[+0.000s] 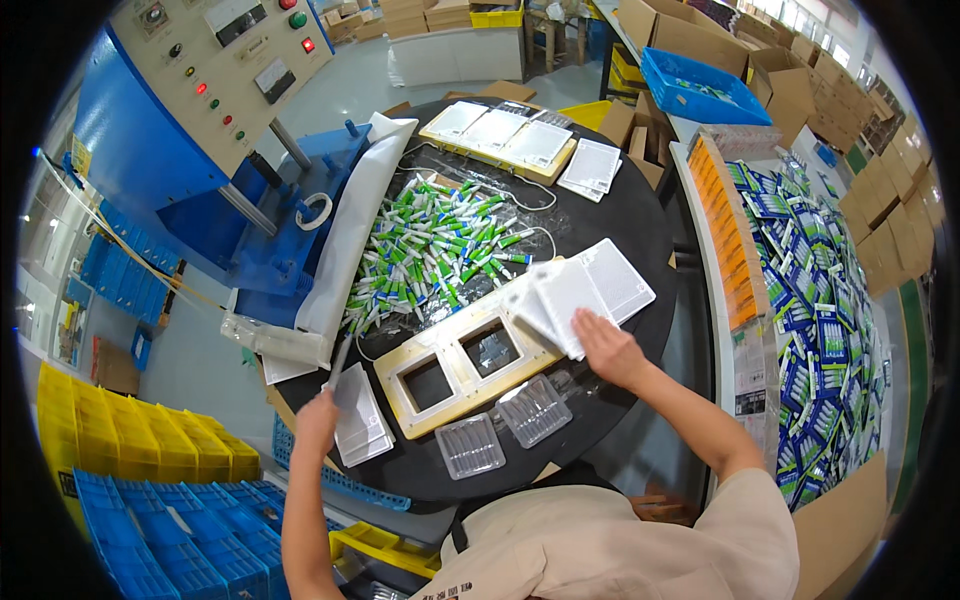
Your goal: The person places green cylindrical batteries into a yellow multi-slot tray, then covers them with white paper sheets and clear plastic inserts. The person repeats this cycle multiple times, handling batteries, paper, and plastic components on a round table in a factory setting.
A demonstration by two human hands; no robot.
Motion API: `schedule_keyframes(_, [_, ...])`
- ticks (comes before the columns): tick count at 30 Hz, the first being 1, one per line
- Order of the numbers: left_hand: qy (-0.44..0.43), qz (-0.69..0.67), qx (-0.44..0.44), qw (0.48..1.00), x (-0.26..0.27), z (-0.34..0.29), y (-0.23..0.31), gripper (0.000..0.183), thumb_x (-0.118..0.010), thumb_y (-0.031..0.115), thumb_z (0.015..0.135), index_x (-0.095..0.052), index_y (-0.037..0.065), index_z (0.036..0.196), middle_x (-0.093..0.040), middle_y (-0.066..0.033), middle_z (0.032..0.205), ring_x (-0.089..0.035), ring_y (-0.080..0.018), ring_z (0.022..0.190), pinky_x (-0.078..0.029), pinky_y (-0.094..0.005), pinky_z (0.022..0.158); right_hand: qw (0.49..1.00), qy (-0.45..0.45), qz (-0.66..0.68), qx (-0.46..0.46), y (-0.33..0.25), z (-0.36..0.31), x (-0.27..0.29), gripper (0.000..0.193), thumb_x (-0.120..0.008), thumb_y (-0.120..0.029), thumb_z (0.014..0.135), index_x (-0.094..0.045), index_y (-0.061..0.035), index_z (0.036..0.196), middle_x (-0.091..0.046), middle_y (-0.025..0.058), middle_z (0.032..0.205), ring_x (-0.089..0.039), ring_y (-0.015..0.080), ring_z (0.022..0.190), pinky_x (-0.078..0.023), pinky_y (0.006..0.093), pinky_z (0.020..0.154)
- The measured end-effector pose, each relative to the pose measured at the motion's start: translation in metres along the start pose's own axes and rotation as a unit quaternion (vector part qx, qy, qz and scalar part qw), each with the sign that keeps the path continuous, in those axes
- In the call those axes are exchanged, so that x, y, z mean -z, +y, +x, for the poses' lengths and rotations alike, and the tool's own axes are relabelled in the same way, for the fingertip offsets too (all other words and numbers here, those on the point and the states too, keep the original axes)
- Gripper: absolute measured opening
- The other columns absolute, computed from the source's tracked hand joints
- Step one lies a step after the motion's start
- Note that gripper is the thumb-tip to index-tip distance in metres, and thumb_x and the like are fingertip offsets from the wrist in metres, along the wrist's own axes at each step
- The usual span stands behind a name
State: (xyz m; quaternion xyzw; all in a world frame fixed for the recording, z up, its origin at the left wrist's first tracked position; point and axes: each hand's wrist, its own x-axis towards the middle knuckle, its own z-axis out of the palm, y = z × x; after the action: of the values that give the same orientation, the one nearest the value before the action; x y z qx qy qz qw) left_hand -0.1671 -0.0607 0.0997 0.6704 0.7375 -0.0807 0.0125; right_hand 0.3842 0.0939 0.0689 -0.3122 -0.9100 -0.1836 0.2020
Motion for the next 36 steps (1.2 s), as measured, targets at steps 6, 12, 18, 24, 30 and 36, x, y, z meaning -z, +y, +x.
schedule_keyframes(6, [0.256, -0.188, 0.17, 0.933, 0.061, -0.022, 0.042, 0.027, -0.056, 0.008, 0.099, -0.064, 0.002, 0.124, -0.07, -0.026, 0.093, -0.07, -0.041, 0.082, -0.053, -0.0479, 0.071, 0.675, 0.247, 0.404, -0.566, 0.09, -0.089, 0.06, 0.019, -0.068, -0.019, 0.098, -0.065, 0.0004, 0.096, -0.065, 0.0052, 0.092, -0.064, 0.0168, 0.081, -0.052, 0.0372, 0.069])
schedule_keyframes(12, [0.283, -0.219, 0.126, 0.925, 0.062, -0.044, 0.123, 0.027, -0.062, 0.008, 0.097, -0.067, 0.003, 0.123, -0.071, -0.0215, 0.088, -0.069, -0.0386, 0.074, -0.054, -0.0442, 0.066, 0.322, 0.6, 0.516, -0.52, 0.129, -0.193, 0.144, 0.04, -0.05, -0.025, 0.108, -0.054, 0.0055, 0.132, -0.062, 0.0164, 0.132, -0.061, 0.0289, 0.121, -0.051, 0.0433, 0.105])
schedule_keyframes(18, [0.257, 0.041, -0.073, 0.963, 0.027, -0.034, 0.174, 0.04, -0.064, 0.007, 0.087, -0.066, -0.003, 0.126, -0.074, -0.0139, 0.098, -0.069, -0.0222, 0.069, -0.056, -0.0347, 0.062, 0.789, -0.078, 0.516, -0.325, -0.052, -0.058, 0.073, 0.041, -0.084, -0.014, 0.074, -0.069, -0.0101, 0.112, -0.067, 0.0084, 0.117, -0.063, 0.027, 0.113, -0.051, 0.0387, 0.096])
schedule_keyframes(24, [0.148, 0.153, -0.13, 0.968, -0.01, -0.028, 0.225, 0.041, -0.065, 0.01, 0.082, -0.069, -0.004, 0.119, -0.073, -0.0174, 0.1, -0.07, -0.0201, 0.072, -0.055, -0.0297, 0.062, 0.904, -0.32, 0.263, 0.107, -0.109, 0.005, 0.015, 0.027, -0.081, -0.022, 0.074, -0.065, -0.0085, 0.092, -0.065, 0.0061, 0.095, -0.065, 0.0281, 0.096, -0.054, 0.0436, 0.081])
schedule_keyframes(30, [0.138, 0.169, -0.097, 0.971, 0.029, -0.03, 0.221, 0.042, -0.066, 0.012, 0.08, -0.071, -0.005, 0.118, -0.072, -0.0137, 0.095, -0.068, -0.0189, 0.073, -0.053, -0.0298, 0.063, 0.839, -0.346, 0.397, 0.136, -0.087, 0.005, -0.008, 0.015, -0.076, -0.017, 0.078, -0.071, -0.0088, 0.09, -0.068, 0.0071, 0.092, -0.068, 0.0304, 0.093, -0.055, 0.0447, 0.074])
schedule_keyframes(36, [0.199, 0.227, 0.029, 0.953, 0.086, -0.032, 0.134, 0.039, -0.066, 0.012, 0.081, -0.072, -0.001, 0.117, -0.061, -0.0008, 0.077, -0.061, -0.0155, 0.071, -0.047, -0.0318, 0.067, 0.798, -0.387, 0.444, 0.126, -0.076, 0.021, -0.014, 0.009, -0.071, -0.014, 0.083, -0.073, -0.0077, 0.089, -0.068, 0.0085, 0.089, -0.068, 0.0317, 0.09, -0.055, 0.0443, 0.074])
